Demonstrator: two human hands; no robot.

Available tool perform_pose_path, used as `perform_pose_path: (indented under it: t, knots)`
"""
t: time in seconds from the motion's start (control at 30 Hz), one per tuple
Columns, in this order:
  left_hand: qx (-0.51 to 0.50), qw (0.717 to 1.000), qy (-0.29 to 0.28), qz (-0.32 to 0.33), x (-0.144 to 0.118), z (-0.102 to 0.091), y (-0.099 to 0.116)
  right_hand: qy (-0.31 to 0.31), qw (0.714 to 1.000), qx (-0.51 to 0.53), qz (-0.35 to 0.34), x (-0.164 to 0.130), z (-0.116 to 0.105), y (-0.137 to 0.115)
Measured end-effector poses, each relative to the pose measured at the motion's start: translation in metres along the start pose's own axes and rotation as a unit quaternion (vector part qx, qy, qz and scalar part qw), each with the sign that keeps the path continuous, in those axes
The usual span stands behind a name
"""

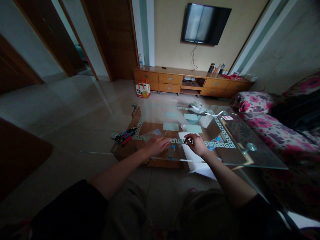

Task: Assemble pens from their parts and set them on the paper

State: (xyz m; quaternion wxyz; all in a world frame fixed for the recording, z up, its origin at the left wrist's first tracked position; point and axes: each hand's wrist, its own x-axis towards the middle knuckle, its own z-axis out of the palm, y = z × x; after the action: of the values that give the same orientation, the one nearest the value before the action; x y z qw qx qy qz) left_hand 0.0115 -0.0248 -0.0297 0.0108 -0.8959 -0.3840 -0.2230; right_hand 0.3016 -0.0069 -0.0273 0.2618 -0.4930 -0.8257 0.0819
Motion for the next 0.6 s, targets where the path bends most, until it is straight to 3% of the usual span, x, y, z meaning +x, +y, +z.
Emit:
perform_pose_path:
  t: [0.6]
  knots:
    - [-0.003,1.000,-0.010,-0.011,0.0005,-0.0015,0.0011,-0.023,0.999,-0.022,0.003,-0.0014,-0.0015,0.0002]
